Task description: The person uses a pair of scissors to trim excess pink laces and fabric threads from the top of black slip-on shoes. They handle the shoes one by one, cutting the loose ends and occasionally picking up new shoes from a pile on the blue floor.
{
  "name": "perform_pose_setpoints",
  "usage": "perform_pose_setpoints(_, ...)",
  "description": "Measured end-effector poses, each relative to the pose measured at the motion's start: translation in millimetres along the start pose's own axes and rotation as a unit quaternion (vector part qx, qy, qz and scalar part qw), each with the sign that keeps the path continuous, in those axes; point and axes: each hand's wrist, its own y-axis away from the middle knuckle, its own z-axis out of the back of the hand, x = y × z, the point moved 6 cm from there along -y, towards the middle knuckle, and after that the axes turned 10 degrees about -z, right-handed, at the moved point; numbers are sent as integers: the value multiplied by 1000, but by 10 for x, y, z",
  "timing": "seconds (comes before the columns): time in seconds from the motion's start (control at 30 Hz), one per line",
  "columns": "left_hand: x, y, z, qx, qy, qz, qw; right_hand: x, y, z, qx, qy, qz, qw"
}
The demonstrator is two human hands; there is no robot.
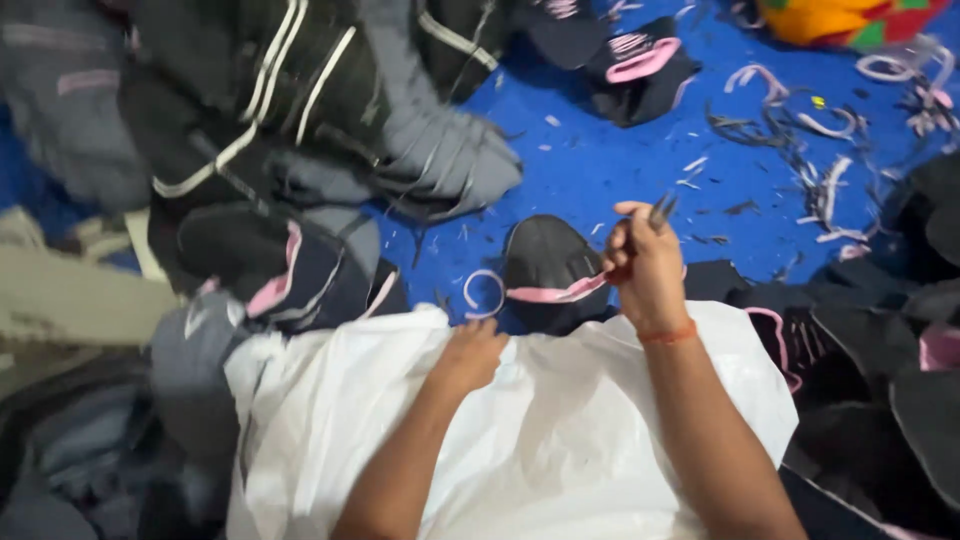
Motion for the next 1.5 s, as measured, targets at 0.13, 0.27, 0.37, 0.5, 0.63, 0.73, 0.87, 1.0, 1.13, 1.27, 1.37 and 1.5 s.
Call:
perform_pose_setpoints(0.13, -92, -67, -131, 61, 41, -21, 997, 73, 160, -277, 27, 41, -14, 999)
perform_pose_setpoints(0.27, -166, -180, 179, -1, 37, -34, 999, 121, 174, -298, 5, 68, -16, 998)
perform_pose_setpoints(0.37, -83, -154, -25, 22, 25, -30, 999, 113, 190, -309, 1, 68, -25, 997)
perform_pose_setpoints(0.5, -129, -164, -28, 19, 9, -41, 999, 148, 221, -219, 4, 51, -20, 998)
perform_pose_setpoints(0.63, 105, -206, 68, 40, -98, 60, 993, 135, 128, -133, -11, 18, -14, 1000)
perform_pose_setpoints(0.73, 244, -128, -135, 37, -108, 106, 988, 133, 136, 29, -29, -7, 0, 1000)
perform_pose_setpoints(0.87, -290, -127, 522, -88, -36, -16, 995, 274, 142, 44, -22, -33, 36, 999)
perform_pose_setpoints(1.0, -623, -154, 397, -68, 221, -98, 968, 285, 183, -11, -10, -33, 30, 999)
perform_pose_setpoints(1.13, -1031, -229, -112, 56, 270, -154, 949, 238, 159, -46, 4, -18, 27, 999)
perform_pose_setpoints(1.27, -1043, -226, -321, -24, 168, -185, 968, 245, 199, -75, 5, 10, 35, 999)
perform_pose_setpoints(1.37, -1022, -267, -371, -30, 110, -208, 972, 278, 222, -127, 4, 23, 39, 999)
perform_pose_setpoints(1.5, -1071, -298, -258, -10, 120, -184, 975, 300, 234, -108, -3, 37, 55, 998)
